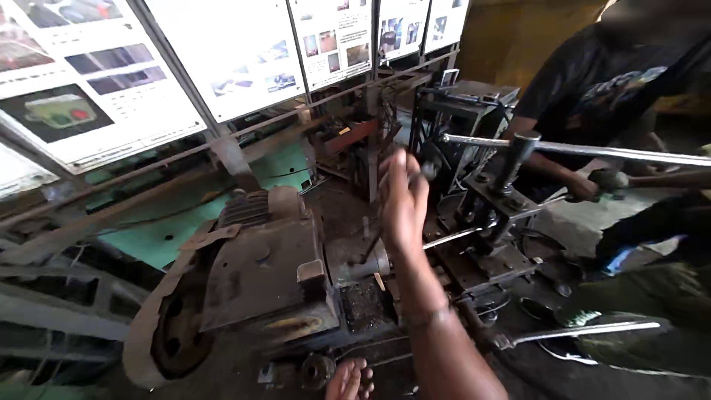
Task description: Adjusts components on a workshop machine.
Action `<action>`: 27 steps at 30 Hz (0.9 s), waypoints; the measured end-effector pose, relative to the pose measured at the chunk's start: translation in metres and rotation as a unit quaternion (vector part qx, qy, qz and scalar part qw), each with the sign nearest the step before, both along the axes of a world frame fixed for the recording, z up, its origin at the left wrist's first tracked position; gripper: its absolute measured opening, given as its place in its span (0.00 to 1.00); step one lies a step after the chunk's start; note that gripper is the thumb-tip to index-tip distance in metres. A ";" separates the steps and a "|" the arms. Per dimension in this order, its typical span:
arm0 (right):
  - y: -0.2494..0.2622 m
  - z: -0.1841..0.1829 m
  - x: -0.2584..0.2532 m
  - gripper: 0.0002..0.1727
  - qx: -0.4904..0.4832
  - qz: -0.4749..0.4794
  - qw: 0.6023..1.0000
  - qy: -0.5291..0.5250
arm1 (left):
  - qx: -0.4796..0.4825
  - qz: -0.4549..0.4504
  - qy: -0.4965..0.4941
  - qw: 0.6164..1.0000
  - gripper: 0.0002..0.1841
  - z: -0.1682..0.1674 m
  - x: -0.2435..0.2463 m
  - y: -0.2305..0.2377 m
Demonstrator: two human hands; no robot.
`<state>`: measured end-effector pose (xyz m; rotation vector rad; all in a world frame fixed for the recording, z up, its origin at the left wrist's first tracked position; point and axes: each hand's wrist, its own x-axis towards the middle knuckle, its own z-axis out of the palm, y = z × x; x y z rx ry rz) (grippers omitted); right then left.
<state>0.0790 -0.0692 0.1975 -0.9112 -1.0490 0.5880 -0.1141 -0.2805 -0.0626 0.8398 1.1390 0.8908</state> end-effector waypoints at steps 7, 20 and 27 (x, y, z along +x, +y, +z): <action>-0.186 -0.165 0.000 0.22 0.226 0.078 0.905 -0.351 | -0.132 -0.154 -0.134 0.970 0.34 0.096 0.047 0.061; -0.281 -0.320 0.102 0.31 -0.300 0.295 0.905 0.062 | -0.203 0.130 -0.005 0.971 0.11 0.034 0.194 0.077; -0.246 -0.349 0.123 0.17 -0.372 0.246 0.895 -0.027 | -0.052 0.190 0.197 0.960 0.14 0.015 0.254 0.069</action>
